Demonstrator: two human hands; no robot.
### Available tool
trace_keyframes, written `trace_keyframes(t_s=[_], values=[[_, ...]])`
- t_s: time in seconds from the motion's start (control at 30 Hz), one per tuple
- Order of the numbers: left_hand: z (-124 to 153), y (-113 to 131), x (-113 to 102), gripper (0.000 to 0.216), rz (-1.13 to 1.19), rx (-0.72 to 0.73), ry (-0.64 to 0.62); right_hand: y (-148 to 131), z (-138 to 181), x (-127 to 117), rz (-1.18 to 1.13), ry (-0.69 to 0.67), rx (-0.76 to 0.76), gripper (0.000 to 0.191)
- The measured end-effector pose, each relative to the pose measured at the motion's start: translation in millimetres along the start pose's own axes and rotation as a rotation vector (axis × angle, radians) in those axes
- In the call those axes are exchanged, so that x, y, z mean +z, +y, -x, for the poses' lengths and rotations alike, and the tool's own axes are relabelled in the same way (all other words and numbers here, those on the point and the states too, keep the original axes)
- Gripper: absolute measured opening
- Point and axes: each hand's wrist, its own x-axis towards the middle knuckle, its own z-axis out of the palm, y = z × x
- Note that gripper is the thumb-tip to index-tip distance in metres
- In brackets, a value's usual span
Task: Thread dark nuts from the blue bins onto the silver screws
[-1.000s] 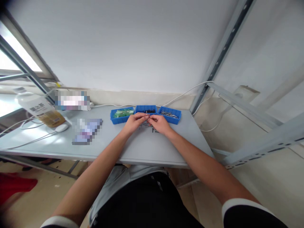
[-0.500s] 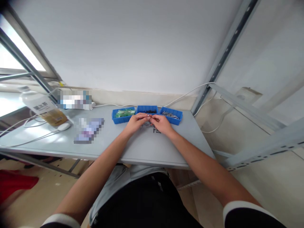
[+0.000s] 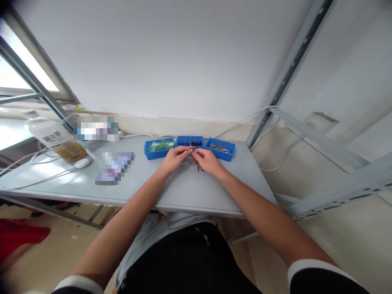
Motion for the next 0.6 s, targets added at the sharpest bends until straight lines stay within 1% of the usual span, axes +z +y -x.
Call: trace_keyframes(t_s=[0.13,0.23,0.33,0.43,0.5,0.57,0.6], values=[[0,0,0,0.032,0.006,-0.078,0.048,1,-2,2,-0.041,0.044,0.027,0.043],[0,3,-1,0.034,0.021,-0.14,0.092,4,-6,1,-0.115,0.115,0.035,0.044],[0,6,-1,0.035,0.027,-0.172,0.115,5,-10,-6,-0.219,0.244,0.033,0.042],[1,9,1,0.034,0.034,-0.186,0.112,5,-12,-20,-0.33,0.403,0.035,0.04],[1,11,2,0.033,0.04,-0.188,0.107,5,-11,-29,-0.408,0.465,0.052,0.039],[2,11,2,0.033,0.038,-0.18,0.1,5,-10,-33,-0.435,0.458,0.106,0.041],[2,11,2,0.032,0.033,-0.173,0.098,5,-9,-33,-0.424,0.411,0.142,0.043]])
